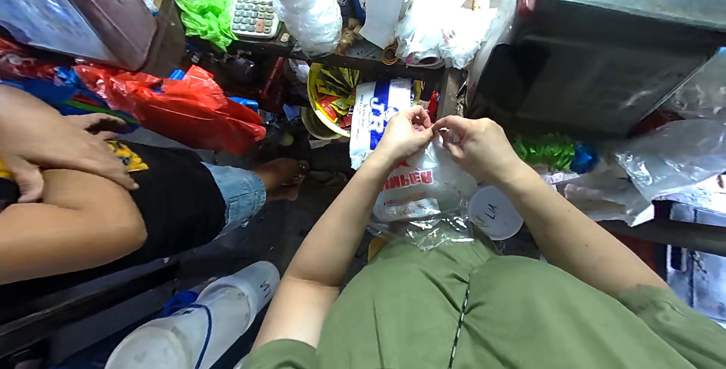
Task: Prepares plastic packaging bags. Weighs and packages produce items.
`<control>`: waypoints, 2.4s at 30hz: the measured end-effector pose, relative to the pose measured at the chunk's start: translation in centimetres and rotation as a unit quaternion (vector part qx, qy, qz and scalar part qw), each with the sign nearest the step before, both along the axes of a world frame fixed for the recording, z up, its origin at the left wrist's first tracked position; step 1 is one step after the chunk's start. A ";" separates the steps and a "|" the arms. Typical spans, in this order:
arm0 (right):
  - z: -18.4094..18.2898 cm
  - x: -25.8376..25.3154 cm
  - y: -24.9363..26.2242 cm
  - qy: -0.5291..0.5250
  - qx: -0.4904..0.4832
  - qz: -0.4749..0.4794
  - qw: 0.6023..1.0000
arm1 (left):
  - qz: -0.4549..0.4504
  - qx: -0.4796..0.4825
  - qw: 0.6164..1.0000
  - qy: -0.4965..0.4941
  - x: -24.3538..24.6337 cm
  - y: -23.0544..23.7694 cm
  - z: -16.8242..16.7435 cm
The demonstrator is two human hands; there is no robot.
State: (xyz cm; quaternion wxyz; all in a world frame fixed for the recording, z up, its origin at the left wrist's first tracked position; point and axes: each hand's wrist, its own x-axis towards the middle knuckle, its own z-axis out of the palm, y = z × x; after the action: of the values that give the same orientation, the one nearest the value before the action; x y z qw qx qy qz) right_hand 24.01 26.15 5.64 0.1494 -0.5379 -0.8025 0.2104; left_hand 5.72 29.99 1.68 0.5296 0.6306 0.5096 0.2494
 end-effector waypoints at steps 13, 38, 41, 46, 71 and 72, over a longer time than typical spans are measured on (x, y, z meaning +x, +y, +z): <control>0.8 0.3 1.4 -0.062 -0.119 -0.008 0.991 | -0.071 0.036 0.997 0.010 -1.3 -0.1 0.7; 5.2 -0.1 -0.8 -0.136 -0.074 -0.054 0.986 | 0.078 0.179 0.943 0.270 1.9 -7.4 1.5; 4.4 -0.4 -2.0 -0.111 -0.019 -0.018 0.994 | 0.087 0.179 0.933 0.300 2.7 -7.7 1.5; 3.6 0.5 -2.5 -0.177 -0.111 -0.036 0.977 | 0.084 0.173 0.921 0.338 3.0 -7.5 1.2; 3.8 6.5 -5.9 0.055 0.042 -0.007 0.998 | 0.250 0.084 0.936 0.231 -7.0 -19.8 7.2; 4.2 6.5 -6.6 0.058 0.045 -0.009 0.997 | 0.264 0.121 0.928 0.233 -6.3 -19.9 7.6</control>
State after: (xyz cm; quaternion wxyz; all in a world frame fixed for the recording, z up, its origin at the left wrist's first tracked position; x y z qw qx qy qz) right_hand 30.48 19.57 9.84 0.2220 -0.5244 -0.7965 0.2034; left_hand -0.61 10.10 9.24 0.2309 0.5728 0.7325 0.2865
